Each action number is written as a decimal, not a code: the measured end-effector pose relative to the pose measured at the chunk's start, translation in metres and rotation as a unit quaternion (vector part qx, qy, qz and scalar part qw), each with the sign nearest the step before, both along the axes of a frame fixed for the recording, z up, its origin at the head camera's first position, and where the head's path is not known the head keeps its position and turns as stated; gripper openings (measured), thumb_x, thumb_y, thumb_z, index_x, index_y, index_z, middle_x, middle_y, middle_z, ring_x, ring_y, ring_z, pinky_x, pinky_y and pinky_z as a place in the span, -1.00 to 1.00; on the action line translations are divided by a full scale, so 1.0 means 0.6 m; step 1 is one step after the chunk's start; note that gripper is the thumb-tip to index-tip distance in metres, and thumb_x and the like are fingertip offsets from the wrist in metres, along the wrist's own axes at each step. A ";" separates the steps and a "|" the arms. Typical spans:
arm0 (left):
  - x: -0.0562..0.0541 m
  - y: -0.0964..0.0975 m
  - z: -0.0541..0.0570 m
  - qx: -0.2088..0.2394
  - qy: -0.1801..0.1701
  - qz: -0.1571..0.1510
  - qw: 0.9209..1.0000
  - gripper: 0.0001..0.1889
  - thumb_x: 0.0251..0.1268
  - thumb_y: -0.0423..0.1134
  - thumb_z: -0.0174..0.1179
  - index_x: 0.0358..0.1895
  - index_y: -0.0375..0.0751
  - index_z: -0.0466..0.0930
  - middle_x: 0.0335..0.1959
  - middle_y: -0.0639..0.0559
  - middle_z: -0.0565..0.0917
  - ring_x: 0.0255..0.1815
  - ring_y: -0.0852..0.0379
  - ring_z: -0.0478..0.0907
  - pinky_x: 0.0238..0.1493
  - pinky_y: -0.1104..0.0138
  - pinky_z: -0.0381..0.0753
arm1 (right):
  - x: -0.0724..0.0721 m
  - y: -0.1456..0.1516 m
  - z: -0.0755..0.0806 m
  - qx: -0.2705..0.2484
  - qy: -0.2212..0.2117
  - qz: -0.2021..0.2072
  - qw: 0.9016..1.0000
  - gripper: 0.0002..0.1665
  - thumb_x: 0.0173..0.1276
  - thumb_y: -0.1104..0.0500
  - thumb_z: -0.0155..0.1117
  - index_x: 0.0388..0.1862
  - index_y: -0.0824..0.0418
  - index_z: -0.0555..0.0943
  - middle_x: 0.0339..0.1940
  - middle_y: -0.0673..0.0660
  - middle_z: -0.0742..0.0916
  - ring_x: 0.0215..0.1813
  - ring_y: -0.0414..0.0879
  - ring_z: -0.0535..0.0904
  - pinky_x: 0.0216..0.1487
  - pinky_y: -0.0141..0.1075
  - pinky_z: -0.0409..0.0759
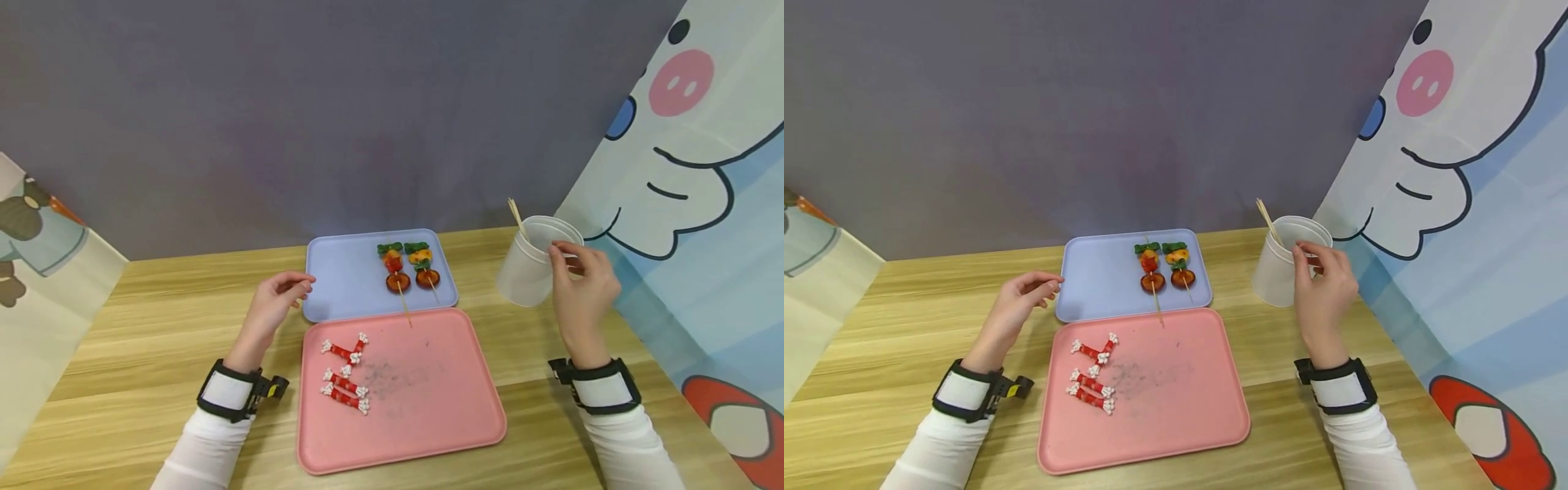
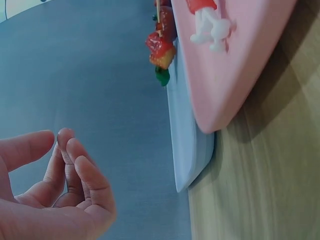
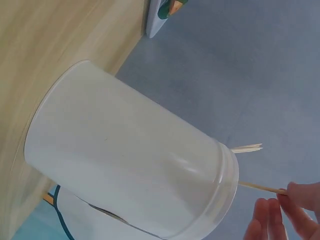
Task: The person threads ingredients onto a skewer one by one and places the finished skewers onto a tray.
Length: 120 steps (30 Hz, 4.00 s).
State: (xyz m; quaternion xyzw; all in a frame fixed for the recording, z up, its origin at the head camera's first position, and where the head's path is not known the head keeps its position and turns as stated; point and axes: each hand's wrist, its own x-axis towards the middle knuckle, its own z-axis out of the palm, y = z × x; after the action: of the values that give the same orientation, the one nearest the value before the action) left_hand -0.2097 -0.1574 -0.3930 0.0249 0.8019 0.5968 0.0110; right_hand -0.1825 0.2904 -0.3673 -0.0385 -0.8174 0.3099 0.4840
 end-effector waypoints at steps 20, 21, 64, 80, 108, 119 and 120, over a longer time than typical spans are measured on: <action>0.000 -0.003 0.004 0.003 0.008 0.002 1.000 -0.72 0.38 -0.23 0.09 0.01 -0.33 0.57 -0.15 -0.12 0.63 -0.20 0.01 0.55 -0.25 0.28 0.58 | 0.005 -0.025 0.038 -0.055 0.087 -0.007 0.995 -0.80 0.24 0.16 0.35 -0.29 0.29 0.74 -0.31 0.19 0.77 -0.29 -0.62 0.50 -0.20 -0.74 0.47; 0.000 -0.003 0.004 0.001 0.008 0.002 1.000 -0.72 0.38 -0.23 0.09 0.01 -0.34 0.57 -0.15 -0.10 0.63 -0.21 0.03 0.55 -0.25 0.30 0.58 | 0.006 -0.027 0.042 -0.057 0.091 -0.007 0.994 -0.79 0.24 0.15 0.35 -0.29 0.29 0.75 -0.31 0.19 0.77 -0.30 -0.62 0.50 -0.21 -0.74 0.47; -0.008 0.086 0.020 0.032 0.031 -0.060 0.997 -0.73 0.36 -0.20 0.13 -0.04 -0.31 0.61 -0.17 -0.24 0.62 -0.29 0.07 0.54 -0.27 0.34 0.53 | 0.084 -0.066 0.141 -0.177 0.320 0.002 0.931 -0.90 0.18 0.37 0.33 -0.45 0.41 0.74 -0.45 0.30 0.73 -0.36 -0.15 0.66 -0.32 -0.55 0.58; -0.006 0.137 0.037 0.072 0.042 -0.081 0.993 -0.76 0.32 -0.23 0.17 -0.06 -0.32 0.63 -0.18 -0.24 0.63 -0.25 0.05 0.54 -0.21 0.35 0.56 | 0.077 -0.105 0.115 -0.190 0.254 0.156 0.936 -0.89 0.14 0.50 0.30 -0.39 0.62 0.65 -0.40 0.43 0.72 -0.39 -0.14 0.73 -0.26 -0.43 0.66; 0.043 0.220 0.028 -0.162 0.211 -0.124 0.956 -0.77 0.15 -0.28 0.32 -0.10 -0.13 0.71 -0.19 0.05 0.70 -0.15 0.12 0.62 -0.09 0.25 0.60 | 0.033 -0.186 0.004 -0.197 0.015 0.328 0.924 -0.84 0.29 0.41 0.20 -0.25 0.54 0.64 -0.30 0.47 0.70 -0.34 -0.23 0.74 -0.27 -0.34 0.66; 0.045 0.219 0.026 -0.180 0.202 -0.123 0.955 -0.89 0.17 -0.35 0.29 -0.26 -0.09 0.73 -0.29 0.09 0.70 -0.26 0.17 0.61 -0.20 0.32 0.61 | 0.028 -0.198 -0.001 -0.186 0.012 0.323 0.928 -0.82 0.30 0.37 0.22 -0.20 0.48 0.67 -0.29 0.44 0.72 -0.34 -0.22 0.74 -0.30 -0.33 0.67; 0.045 0.219 0.026 -0.179 0.200 -0.123 0.955 -0.89 0.17 -0.35 0.29 -0.27 -0.09 0.73 -0.29 0.09 0.70 -0.26 0.16 0.62 -0.20 0.30 0.61 | 0.028 -0.198 -0.001 -0.180 0.014 0.321 0.930 -0.82 0.29 0.37 0.23 -0.20 0.47 0.67 -0.29 0.42 0.73 -0.34 -0.23 0.74 -0.31 -0.35 0.67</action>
State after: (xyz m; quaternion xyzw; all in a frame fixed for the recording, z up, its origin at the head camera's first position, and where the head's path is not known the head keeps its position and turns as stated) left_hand -0.1829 -0.0260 -0.3773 0.2398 0.8723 0.4199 -0.0723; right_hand -0.1659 0.1717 -0.3681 0.1438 -0.7099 0.5913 0.3545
